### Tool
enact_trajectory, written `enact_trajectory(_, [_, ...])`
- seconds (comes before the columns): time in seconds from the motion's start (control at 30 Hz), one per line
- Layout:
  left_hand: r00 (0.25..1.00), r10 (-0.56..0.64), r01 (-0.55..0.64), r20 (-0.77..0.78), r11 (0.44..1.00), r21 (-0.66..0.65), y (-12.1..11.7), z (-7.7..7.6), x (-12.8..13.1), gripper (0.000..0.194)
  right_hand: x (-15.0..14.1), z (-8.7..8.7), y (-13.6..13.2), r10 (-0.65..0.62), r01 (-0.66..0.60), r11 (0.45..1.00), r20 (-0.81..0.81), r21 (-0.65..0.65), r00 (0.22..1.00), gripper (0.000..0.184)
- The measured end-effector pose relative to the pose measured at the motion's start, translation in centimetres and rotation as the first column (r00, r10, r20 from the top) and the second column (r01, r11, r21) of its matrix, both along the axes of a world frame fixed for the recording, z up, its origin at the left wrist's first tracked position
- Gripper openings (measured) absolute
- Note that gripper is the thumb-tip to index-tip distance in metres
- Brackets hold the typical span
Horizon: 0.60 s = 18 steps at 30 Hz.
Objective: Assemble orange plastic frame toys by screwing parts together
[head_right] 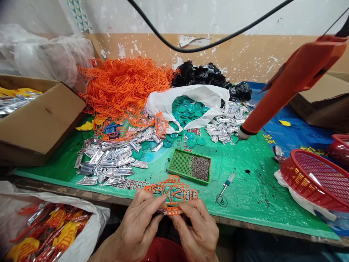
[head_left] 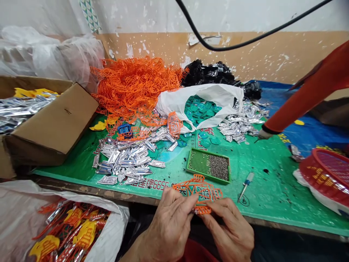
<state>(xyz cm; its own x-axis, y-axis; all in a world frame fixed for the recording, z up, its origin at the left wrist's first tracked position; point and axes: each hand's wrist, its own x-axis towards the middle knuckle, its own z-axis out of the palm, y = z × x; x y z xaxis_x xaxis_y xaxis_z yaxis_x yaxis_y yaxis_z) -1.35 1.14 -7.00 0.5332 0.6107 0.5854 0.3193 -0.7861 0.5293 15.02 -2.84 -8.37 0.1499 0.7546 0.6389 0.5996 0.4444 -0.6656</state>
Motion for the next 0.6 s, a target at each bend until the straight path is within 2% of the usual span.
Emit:
enact_trajectory(0.2, [0.996, -0.059, 0.054, -0.074, 0.996, -0.068, 0.7, 1.0, 0.1, 0.044, 0.6, -0.5, 0.1, -0.028, 0.025, 0.999, 0.087, 0.036, 0.996, 0.010])
enact_trajectory(0.3, [0.990, -0.085, 0.070, -0.112, 0.989, -0.128, 1.1, 1.1, 0.2, 0.033, 1.0, -0.5, 0.1, -0.043, 0.032, 0.997, 0.153, 0.074, 0.987, 0.010])
enact_trajectory(0.43, [0.991, -0.114, 0.100, -0.067, 0.977, -0.190, 1.3, 0.9, 0.3, 0.021, 1.2, -0.5, -0.2, -0.056, 0.038, 0.994, 0.189, 0.100, 0.980, 0.014])
enact_trajectory(0.6, [0.990, -0.141, 0.141, 0.012, 0.977, -0.162, 1.0, 0.9, 0.3, 0.025, 1.1, -0.4, -0.4, -0.066, 0.048, 0.993, 0.184, 0.104, 0.981, 0.013])
